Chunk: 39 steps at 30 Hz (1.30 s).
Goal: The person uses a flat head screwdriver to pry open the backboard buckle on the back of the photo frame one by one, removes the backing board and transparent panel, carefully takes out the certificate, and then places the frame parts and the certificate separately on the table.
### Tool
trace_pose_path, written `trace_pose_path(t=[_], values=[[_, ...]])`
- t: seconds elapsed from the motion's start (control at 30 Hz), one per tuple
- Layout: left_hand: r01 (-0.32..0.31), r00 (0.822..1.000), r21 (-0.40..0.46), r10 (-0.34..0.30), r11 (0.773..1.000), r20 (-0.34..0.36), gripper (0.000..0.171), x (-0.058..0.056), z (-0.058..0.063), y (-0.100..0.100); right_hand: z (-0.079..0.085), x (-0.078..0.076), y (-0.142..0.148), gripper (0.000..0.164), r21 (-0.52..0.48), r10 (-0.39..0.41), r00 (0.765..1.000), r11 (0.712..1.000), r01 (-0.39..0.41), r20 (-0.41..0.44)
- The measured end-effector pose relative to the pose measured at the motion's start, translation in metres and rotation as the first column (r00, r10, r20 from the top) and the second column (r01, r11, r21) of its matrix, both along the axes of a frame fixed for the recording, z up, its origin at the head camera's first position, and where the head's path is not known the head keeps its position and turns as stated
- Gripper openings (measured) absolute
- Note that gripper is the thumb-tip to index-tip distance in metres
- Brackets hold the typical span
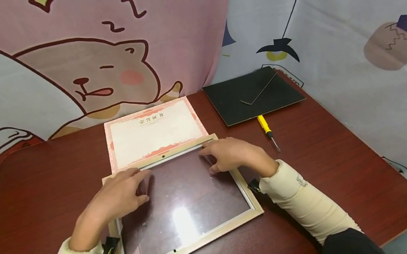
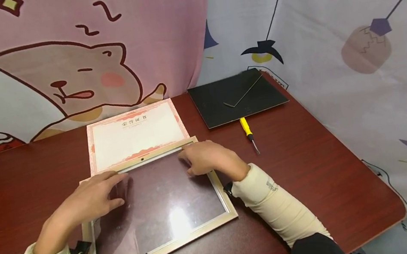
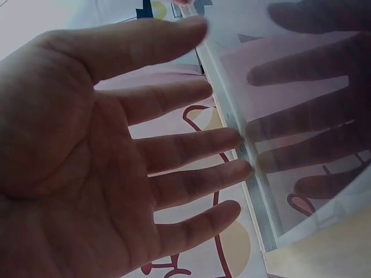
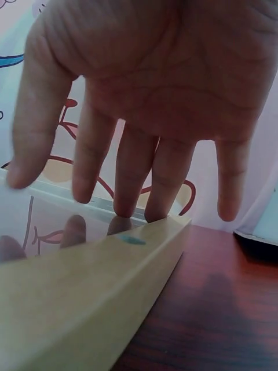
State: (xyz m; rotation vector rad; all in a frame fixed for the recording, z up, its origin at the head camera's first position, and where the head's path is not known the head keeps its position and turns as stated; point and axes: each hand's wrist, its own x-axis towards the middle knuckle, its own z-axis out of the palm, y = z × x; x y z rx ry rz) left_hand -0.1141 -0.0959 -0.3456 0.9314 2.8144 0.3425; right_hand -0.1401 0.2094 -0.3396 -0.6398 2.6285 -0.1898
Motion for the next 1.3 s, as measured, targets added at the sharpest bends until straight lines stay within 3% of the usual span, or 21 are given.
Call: trace_pose_path(t=[0.23, 0.6, 0.87, 1.07, 1.3], values=[[-0.051, 0.998, -0.055, 0.053, 0.997, 0.037, 0.077, 0.002, -0.005, 0.004, 0.0, 0.002, -0.004, 0.077, 0.062, -0.031, 0.999, 0.998, 0.028, 0.043], [-0.068, 0.997, -0.059, 0.07, 0.996, 0.044, 0.08, 0.002, -0.008, 0.005, -0.003, 0.003, -0.005, 0.08, 0.095, -0.04, 0.999, 0.995, 0.039, 0.012], [-0.032, 0.999, -0.043, 0.032, 0.999, 0.005, 0.075, -0.001, -0.003, 0.002, 0.002, -0.002, 0.008, 0.074, 0.029, 0.031, 0.999, 0.999, -0.032, 0.021], [-0.008, 1.0, -0.038, 0.009, 0.999, 0.015, 0.075, -0.003, 0.001, -0.005, 0.001, -0.006, 0.013, 0.073, 0.0, 0.048, 0.998, 0.999, -0.048, 0.031], [-0.02, 1.0, -0.065, 0.021, 0.998, 0.013, 0.075, -0.003, -0.005, -0.004, -0.004, -0.007, 0.012, 0.069, -0.025, 0.123, 0.991, 0.992, -0.124, -0.054]])
